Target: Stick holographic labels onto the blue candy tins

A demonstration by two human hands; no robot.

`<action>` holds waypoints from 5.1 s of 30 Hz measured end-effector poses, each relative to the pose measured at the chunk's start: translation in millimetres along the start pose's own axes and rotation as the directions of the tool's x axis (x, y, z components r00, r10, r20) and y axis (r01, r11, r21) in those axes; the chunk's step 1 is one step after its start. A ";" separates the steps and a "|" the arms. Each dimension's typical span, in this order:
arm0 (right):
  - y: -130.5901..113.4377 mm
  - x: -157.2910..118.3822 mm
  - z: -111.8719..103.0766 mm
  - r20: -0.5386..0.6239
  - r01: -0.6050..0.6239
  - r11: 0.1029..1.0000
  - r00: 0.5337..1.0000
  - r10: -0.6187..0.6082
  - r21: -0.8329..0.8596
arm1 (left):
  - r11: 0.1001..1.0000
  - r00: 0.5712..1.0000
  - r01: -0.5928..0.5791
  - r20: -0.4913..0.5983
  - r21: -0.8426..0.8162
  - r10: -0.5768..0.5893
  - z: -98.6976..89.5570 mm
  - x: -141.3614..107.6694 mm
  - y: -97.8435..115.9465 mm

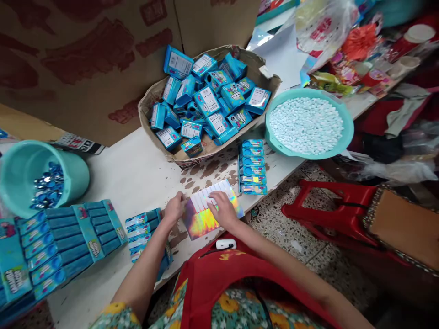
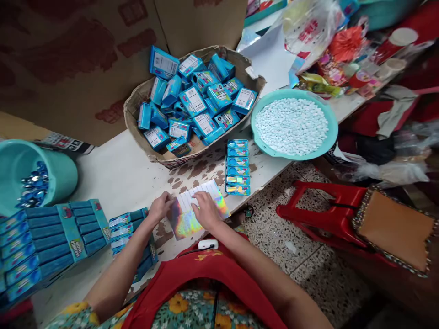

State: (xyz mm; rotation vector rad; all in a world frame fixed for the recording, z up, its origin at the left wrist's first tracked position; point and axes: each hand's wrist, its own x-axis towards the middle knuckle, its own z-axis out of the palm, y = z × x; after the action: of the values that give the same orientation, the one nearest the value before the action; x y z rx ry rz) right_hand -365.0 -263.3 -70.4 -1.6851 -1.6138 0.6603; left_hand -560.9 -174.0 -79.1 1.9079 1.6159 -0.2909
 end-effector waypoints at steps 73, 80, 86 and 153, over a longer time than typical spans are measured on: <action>-23.3 6.9 63.2 0.427 0.286 0.946 0.883 -0.197 -0.155 | 0.918 0.997 -0.075 -0.062 -0.389 0.055 -22.6 -19.5 -18.1; -24.3 4.8 35.5 0.354 0.290 0.956 0.899 -0.256 -0.047 | 0.967 0.998 0.044 -0.035 -0.251 -0.054 -8.0 -9.3 -17.1; -37.4 27.2 -24.9 0.148 -0.110 0.978 0.985 0.084 0.176 | 0.895 0.963 -0.188 -0.254 -0.404 0.088 -27.0 -21.6 14.4; -32.7 29.7 41.7 0.262 0.189 0.978 0.952 -0.159 -0.091 | 0.850 0.998 -0.053 -0.057 -0.525 0.028 -12.6 -16.8 -18.4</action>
State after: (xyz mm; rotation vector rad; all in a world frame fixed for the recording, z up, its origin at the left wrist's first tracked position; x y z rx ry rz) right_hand -415.0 -228.9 -68.0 -1.5635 -1.9903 0.7280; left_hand -584.9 -179.2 -65.9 1.5243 1.4865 0.2067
